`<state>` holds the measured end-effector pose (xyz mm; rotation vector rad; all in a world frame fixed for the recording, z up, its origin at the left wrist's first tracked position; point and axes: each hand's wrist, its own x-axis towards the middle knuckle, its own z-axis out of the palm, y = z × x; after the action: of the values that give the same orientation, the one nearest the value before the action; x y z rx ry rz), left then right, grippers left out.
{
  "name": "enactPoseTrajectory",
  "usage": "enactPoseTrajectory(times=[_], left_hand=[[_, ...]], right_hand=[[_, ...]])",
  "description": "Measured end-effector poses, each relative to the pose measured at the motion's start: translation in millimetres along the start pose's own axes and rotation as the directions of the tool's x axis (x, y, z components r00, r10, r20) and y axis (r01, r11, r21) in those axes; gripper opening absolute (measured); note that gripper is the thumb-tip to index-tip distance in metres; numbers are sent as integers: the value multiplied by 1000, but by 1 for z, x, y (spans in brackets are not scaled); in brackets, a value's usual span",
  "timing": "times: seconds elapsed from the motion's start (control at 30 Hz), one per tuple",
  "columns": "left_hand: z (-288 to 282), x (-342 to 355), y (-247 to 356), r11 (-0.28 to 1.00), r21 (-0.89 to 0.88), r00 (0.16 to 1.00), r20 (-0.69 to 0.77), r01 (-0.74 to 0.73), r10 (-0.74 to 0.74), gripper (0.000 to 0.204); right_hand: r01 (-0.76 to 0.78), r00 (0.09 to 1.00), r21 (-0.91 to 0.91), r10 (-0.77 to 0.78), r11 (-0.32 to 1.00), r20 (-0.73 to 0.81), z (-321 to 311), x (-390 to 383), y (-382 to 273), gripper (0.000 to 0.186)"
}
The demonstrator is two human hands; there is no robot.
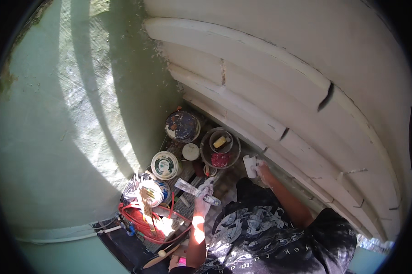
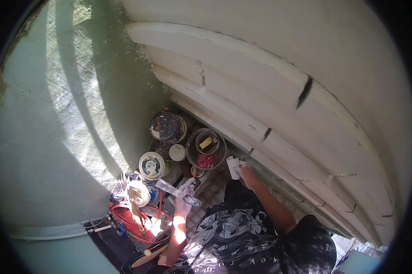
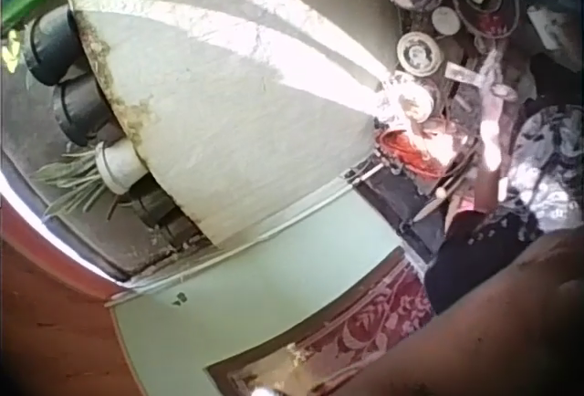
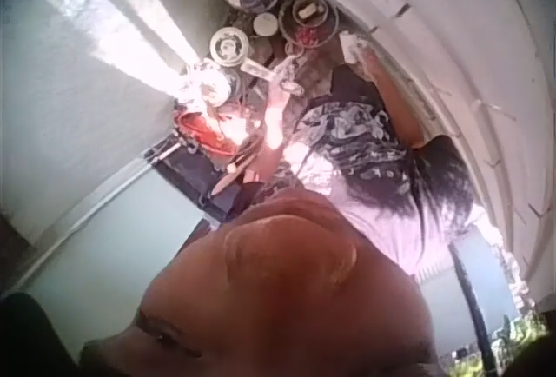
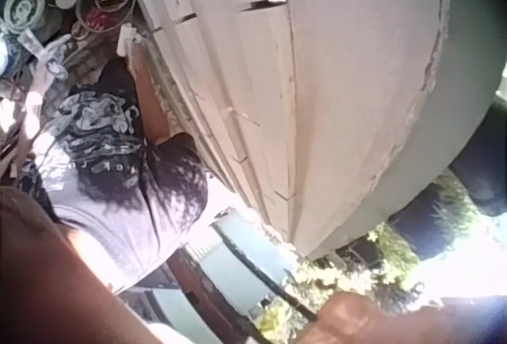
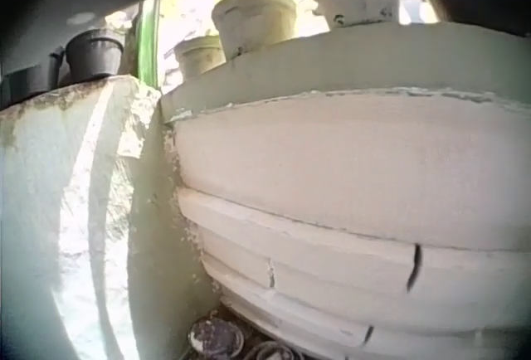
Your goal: Applying putty to cracks and gaps in a textured exterior wall using a putty knife scraper.
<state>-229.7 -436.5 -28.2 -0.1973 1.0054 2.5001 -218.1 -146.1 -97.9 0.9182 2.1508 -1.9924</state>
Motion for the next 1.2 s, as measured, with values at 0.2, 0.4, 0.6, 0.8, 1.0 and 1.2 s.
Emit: enactPoseTrajectory(times=[0.2,0.4,0.6,0.8,1.0,1.2], left_hand=[[91,54,-2,949,306,917,350,82,-192,34],[122,34,-72,896,440,905,358,56,-232,28],[129,-24,-146,740,671,905,286,46,-316,27],[168,-41,-175,680,705,674,604,-202,-426,33],[227,-43,-206,464,743,639,661,-482,-394,45],[280,-47,-227,102,516,495,851,-851,-174,73]], right_hand=[[-32,984,252,75,967,-163,-54,-74,17,22],[36,880,253,89,967,-466,-74,-158,38,27],[115,655,248,114,962,-747,-115,-224,63,33],[236,374,13,-79,972,-924,-180,-260,31,33],[75,320,-737,-716,672,-621,-280,-284,-5,50],[-24,554,-834,-687,552,-471,-332,-306,14,58]])
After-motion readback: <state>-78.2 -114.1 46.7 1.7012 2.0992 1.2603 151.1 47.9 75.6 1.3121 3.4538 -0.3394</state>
